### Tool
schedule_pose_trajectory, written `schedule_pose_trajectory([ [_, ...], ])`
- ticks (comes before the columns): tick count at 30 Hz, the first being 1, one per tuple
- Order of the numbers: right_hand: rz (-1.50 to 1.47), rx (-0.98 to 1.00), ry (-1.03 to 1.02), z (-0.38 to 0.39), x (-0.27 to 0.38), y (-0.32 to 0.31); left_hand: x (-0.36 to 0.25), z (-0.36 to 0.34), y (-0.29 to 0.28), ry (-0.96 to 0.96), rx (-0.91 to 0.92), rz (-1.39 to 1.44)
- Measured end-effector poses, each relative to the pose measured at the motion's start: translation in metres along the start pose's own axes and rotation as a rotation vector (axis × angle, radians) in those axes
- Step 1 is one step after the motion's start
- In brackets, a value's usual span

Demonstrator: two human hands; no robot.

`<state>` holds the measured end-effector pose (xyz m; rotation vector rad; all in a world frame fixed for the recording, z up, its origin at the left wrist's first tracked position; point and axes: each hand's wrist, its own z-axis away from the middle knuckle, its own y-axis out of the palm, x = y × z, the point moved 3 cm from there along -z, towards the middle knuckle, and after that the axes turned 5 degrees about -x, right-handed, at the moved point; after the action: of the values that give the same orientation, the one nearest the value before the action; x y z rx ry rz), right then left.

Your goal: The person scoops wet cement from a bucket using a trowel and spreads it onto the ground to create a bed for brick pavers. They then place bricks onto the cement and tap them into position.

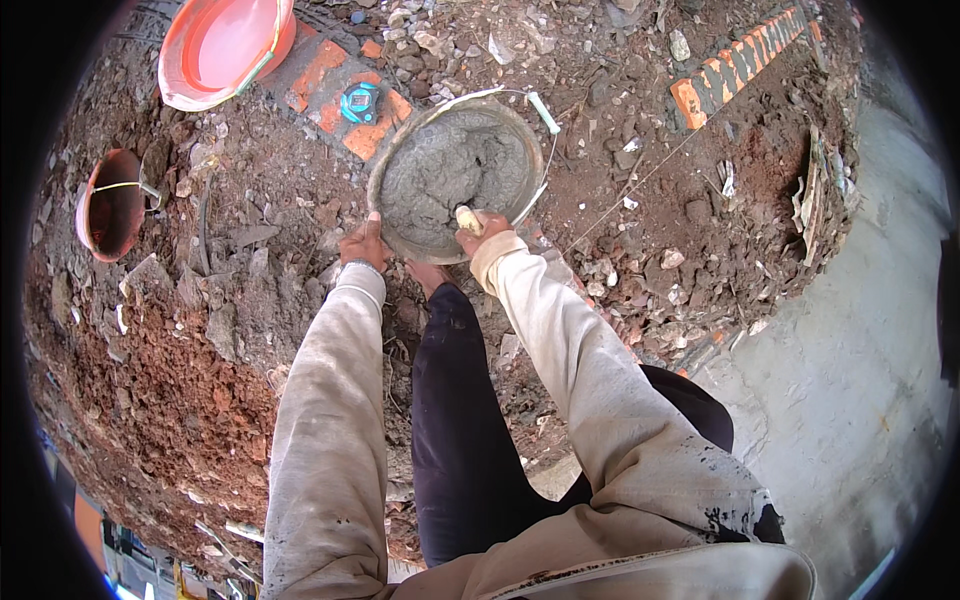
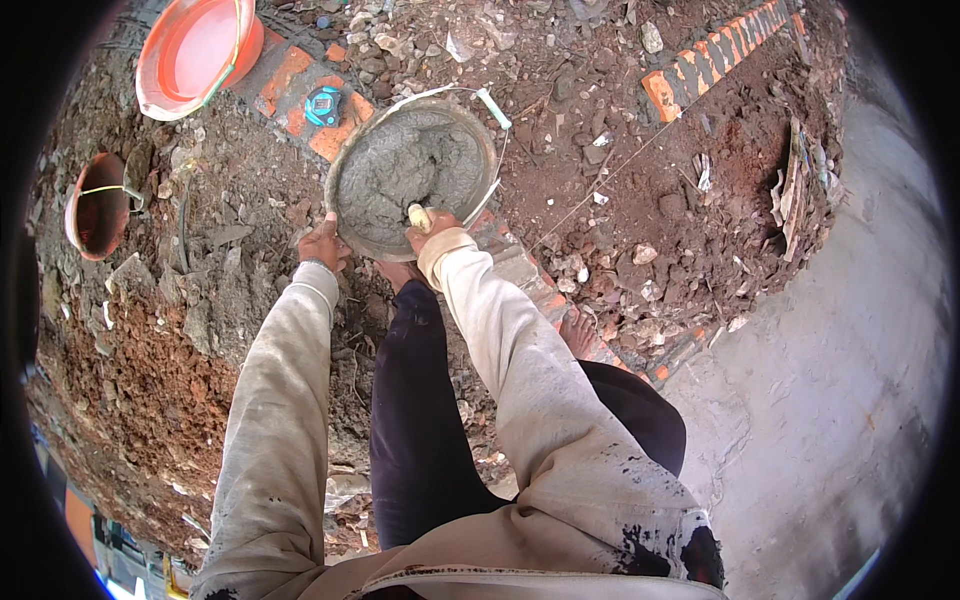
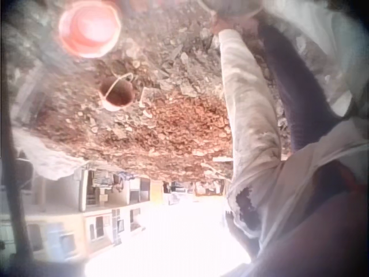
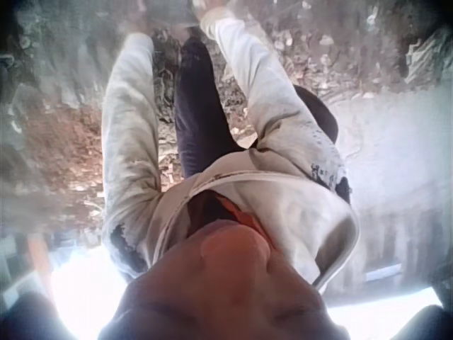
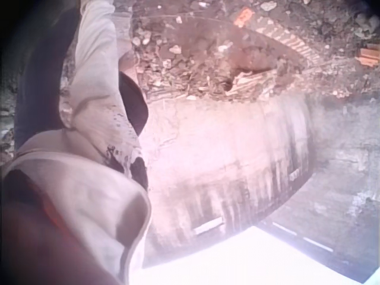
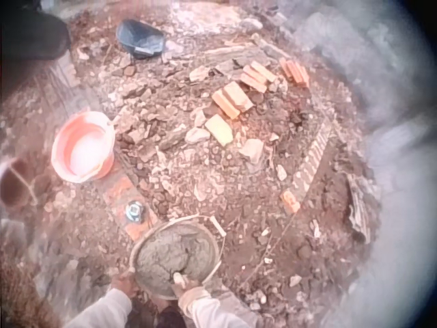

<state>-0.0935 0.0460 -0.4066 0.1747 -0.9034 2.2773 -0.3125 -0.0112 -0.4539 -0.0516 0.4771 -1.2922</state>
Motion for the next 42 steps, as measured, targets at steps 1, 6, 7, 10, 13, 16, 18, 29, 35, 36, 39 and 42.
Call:
schedule_pose_trajectory([
  [1, -0.042, -0.024, 0.018, 0.003, 0.000, -0.001, -0.005, 0.004, 0.005, -0.002, -0.008, 0.003],
  [6, -0.051, -0.042, -0.132, -0.014, -0.025, 0.021, -0.016, 0.026, 0.013, -0.038, -0.051, 0.060],
  [7, -0.133, -0.019, -0.115, -0.010, -0.030, 0.025, -0.018, 0.027, 0.007, -0.024, -0.074, 0.084],
  [10, -0.242, -0.017, -0.170, 0.002, -0.042, 0.022, -0.016, 0.024, 0.004, -0.071, -0.110, 0.016],
  [13, -0.350, -0.008, -0.223, 0.002, -0.051, 0.016, -0.017, 0.021, 0.001, -0.079, -0.091, -0.049],
  [16, -0.330, 0.040, -0.295, 0.005, -0.056, 0.005, -0.022, 0.025, 0.003, -0.093, -0.062, -0.079],
  [18, -0.335, 0.040, -0.309, 0.012, -0.055, -0.009, -0.023, 0.027, 0.004, -0.096, -0.098, -0.068],
  [29, -0.541, 0.031, -0.477, 0.101, -0.122, -0.121, -0.003, 0.007, 0.002, -0.022, -0.123, 0.013],
  [35, -0.601, -0.073, -0.193, 0.088, -0.187, -0.202, 0.017, -0.019, 0.005, 0.088, -0.282, 0.135],
  [36, -0.734, -0.035, -0.047, 0.072, -0.193, -0.217, 0.015, -0.014, 0.007, 0.076, -0.303, 0.079],
  [39, -1.221, 0.051, 0.140, -0.016, -0.213, -0.228, 0.032, -0.048, -0.032, 0.257, -0.223, 0.411],
  [42, -1.752, 0.212, 0.128, -0.116, -0.253, -0.273, 0.012, -0.017, 0.021, 0.188, -0.106, 0.361],
])
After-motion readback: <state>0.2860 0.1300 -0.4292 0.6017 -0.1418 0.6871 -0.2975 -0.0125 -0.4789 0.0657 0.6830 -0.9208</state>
